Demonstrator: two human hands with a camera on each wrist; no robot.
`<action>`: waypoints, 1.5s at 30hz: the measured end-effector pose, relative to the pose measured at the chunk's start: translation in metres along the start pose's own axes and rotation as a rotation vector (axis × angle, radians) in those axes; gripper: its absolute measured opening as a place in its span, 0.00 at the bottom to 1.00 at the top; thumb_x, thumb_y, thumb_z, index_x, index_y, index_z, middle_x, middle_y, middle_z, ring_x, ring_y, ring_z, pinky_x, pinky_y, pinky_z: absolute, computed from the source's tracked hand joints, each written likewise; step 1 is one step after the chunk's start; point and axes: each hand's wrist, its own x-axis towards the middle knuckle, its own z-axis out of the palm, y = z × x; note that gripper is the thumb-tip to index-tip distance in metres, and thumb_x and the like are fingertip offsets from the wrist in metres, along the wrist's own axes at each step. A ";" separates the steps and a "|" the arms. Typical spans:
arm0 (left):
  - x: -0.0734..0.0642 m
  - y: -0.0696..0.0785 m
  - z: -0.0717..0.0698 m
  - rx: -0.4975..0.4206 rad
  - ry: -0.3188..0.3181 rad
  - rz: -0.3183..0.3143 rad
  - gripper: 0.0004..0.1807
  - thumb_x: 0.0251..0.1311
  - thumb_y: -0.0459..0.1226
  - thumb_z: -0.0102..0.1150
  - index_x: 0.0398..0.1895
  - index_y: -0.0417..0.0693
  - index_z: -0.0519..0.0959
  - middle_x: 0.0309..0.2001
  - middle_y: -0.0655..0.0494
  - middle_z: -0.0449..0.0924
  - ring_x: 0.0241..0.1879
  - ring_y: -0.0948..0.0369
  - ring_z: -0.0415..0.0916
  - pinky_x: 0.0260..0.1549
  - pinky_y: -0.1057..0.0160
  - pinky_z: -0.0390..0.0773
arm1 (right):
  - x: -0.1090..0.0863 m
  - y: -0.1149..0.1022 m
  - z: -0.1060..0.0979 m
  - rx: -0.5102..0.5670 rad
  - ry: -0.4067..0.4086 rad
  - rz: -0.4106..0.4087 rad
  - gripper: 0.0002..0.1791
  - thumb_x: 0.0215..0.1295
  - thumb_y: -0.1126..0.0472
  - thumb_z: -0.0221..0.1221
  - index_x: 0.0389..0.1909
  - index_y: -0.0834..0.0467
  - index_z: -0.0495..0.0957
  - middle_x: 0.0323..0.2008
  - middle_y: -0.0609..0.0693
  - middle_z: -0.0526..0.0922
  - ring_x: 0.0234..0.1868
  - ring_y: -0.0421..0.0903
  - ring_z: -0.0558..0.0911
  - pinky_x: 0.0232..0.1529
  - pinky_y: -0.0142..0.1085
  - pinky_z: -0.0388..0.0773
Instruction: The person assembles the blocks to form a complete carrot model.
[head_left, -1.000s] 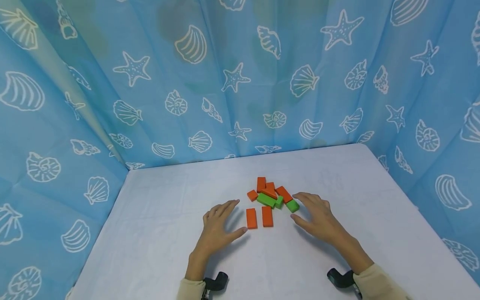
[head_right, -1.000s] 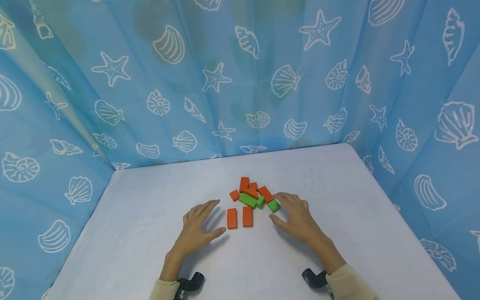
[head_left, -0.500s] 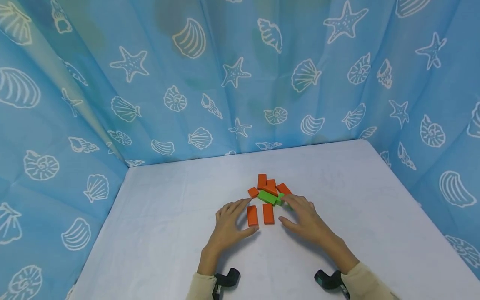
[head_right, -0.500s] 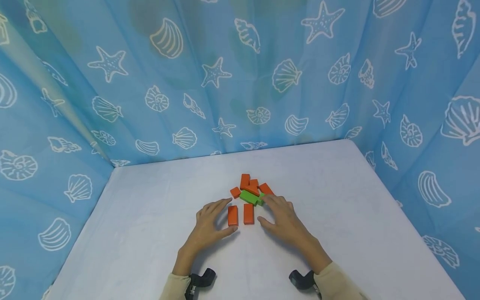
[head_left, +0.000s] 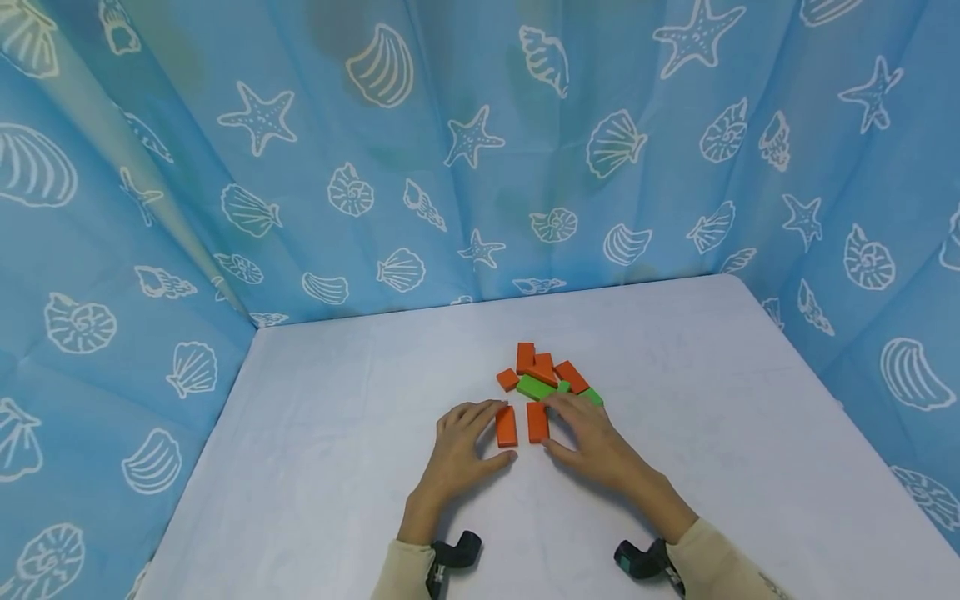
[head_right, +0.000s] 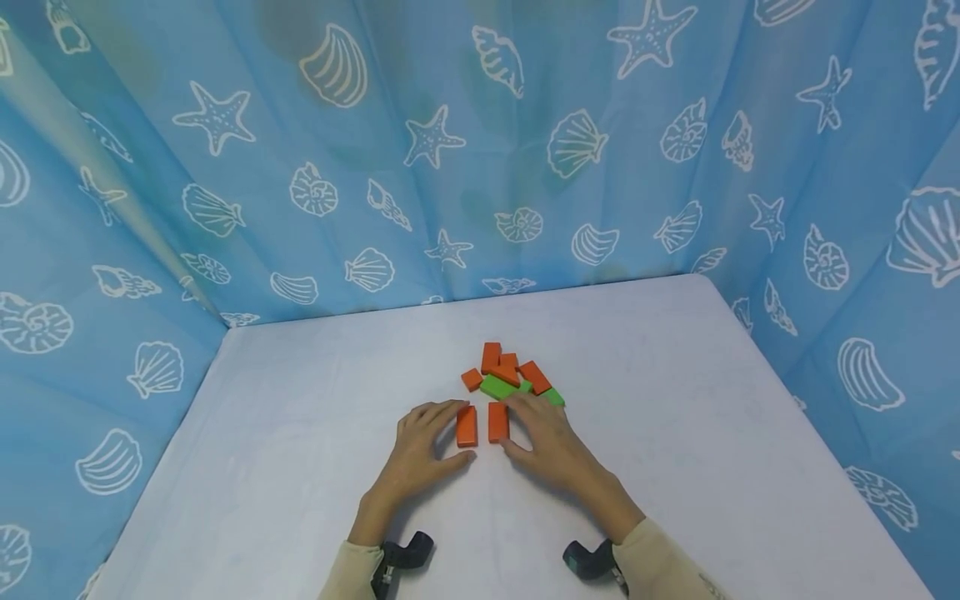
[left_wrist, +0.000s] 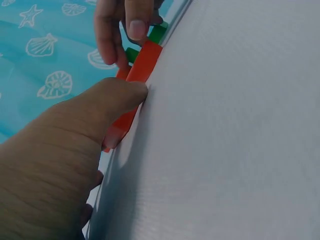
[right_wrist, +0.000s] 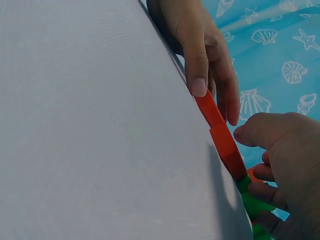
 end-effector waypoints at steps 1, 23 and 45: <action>0.000 -0.001 0.001 0.005 0.007 0.005 0.37 0.59 0.58 0.65 0.72 0.62 0.70 0.70 0.61 0.69 0.67 0.54 0.62 0.65 0.44 0.58 | -0.001 0.001 0.001 0.007 -0.003 0.008 0.32 0.60 0.56 0.69 0.65 0.58 0.74 0.63 0.54 0.75 0.67 0.54 0.70 0.64 0.61 0.63; 0.000 0.003 -0.004 -0.027 0.033 -0.008 0.31 0.62 0.51 0.65 0.68 0.60 0.74 0.67 0.61 0.73 0.65 0.53 0.64 0.66 0.43 0.58 | 0.002 0.008 0.004 0.050 -0.052 0.026 0.31 0.61 0.56 0.69 0.65 0.54 0.74 0.64 0.52 0.74 0.66 0.54 0.70 0.64 0.59 0.67; 0.000 0.001 -0.003 -0.021 0.039 0.001 0.31 0.62 0.52 0.64 0.68 0.59 0.75 0.67 0.62 0.73 0.66 0.54 0.64 0.65 0.44 0.58 | 0.008 0.005 0.016 0.104 -0.049 -0.016 0.28 0.62 0.56 0.69 0.64 0.53 0.76 0.65 0.50 0.73 0.67 0.54 0.69 0.64 0.59 0.67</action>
